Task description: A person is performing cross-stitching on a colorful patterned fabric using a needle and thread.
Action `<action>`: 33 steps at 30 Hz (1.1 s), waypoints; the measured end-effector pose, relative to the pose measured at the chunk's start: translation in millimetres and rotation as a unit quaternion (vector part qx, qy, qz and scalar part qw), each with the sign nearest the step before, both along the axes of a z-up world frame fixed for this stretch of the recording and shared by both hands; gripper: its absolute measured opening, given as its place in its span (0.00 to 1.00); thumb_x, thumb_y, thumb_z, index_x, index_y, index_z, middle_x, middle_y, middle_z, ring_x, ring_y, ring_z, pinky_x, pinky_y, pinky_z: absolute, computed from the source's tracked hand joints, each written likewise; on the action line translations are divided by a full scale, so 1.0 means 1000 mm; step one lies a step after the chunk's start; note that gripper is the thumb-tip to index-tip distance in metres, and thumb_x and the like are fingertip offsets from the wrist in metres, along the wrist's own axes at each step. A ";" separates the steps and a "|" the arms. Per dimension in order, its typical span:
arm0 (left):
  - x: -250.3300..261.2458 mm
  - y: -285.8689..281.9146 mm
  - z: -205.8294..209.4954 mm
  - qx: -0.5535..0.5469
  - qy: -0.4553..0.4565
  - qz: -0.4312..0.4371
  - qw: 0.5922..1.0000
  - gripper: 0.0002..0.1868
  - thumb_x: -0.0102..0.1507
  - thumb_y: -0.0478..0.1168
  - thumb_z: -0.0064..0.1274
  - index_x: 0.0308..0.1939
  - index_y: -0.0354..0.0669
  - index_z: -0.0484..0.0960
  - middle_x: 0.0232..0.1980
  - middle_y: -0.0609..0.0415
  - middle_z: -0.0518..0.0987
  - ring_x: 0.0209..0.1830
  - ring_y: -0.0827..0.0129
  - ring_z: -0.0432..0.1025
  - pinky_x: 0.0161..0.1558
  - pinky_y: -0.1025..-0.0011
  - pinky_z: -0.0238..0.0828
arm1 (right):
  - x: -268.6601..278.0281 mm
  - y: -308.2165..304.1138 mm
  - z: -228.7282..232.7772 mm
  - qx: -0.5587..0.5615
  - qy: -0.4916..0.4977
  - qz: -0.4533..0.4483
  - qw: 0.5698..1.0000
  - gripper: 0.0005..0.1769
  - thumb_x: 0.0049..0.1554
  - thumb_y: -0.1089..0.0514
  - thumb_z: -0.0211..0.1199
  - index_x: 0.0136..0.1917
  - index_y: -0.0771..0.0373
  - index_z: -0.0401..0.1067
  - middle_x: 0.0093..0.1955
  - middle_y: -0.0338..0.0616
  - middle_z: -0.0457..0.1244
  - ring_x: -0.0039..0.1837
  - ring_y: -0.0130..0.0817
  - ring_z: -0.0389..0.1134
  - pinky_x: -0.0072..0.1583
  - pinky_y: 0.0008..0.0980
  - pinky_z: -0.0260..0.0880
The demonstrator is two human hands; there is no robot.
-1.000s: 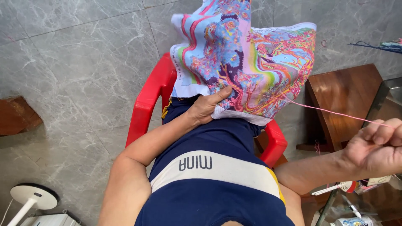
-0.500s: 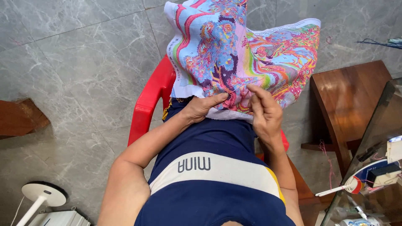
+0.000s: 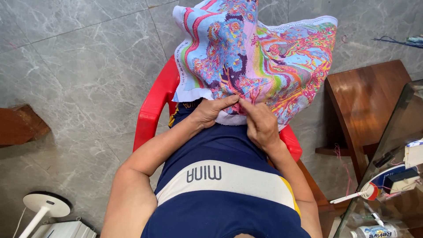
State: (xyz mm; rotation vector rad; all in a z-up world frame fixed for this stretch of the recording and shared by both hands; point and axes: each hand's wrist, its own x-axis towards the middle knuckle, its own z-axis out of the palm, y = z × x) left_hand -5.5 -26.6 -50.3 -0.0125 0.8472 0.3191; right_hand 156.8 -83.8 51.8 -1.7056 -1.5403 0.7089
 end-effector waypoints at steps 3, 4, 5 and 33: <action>-0.002 0.001 -0.009 0.048 0.023 -0.001 0.999 0.17 0.60 0.31 0.64 0.52 0.32 0.82 0.44 0.41 0.84 0.43 0.50 0.80 0.40 0.52 0.82 | 0.004 0.002 0.008 -0.033 0.065 -0.061 0.995 0.15 0.65 0.69 0.56 0.63 0.68 0.76 0.41 0.52 0.65 0.41 0.49 0.68 0.46 0.43 0.70; -0.003 0.003 -0.011 0.068 0.024 -0.008 0.997 0.17 0.60 0.31 0.64 0.53 0.33 0.82 0.45 0.41 0.84 0.44 0.50 0.80 0.41 0.52 0.82 | 0.006 0.000 0.008 -0.043 0.084 -0.092 0.991 0.13 0.65 0.69 0.57 0.60 0.68 0.76 0.41 0.50 0.66 0.42 0.46 0.70 0.47 0.41 0.71; -0.003 0.001 -0.011 0.068 0.023 -0.008 0.997 0.17 0.60 0.31 0.64 0.53 0.33 0.82 0.45 0.41 0.84 0.44 0.50 0.80 0.41 0.52 0.82 | 0.007 0.006 0.010 -0.042 0.083 -0.093 0.991 0.13 0.65 0.69 0.57 0.60 0.68 0.76 0.41 0.50 0.66 0.42 0.46 0.70 0.47 0.41 0.71; 0.004 0.032 0.047 0.273 0.114 -0.007 0.955 0.19 0.58 0.31 0.67 0.53 0.33 0.83 0.48 0.45 0.84 0.49 0.59 0.78 0.48 0.59 0.80 | -0.006 0.025 0.002 0.002 -0.133 -0.049 0.990 0.07 0.60 0.69 0.64 0.50 0.65 0.80 0.38 0.47 0.58 0.40 0.50 0.66 0.45 0.44 0.70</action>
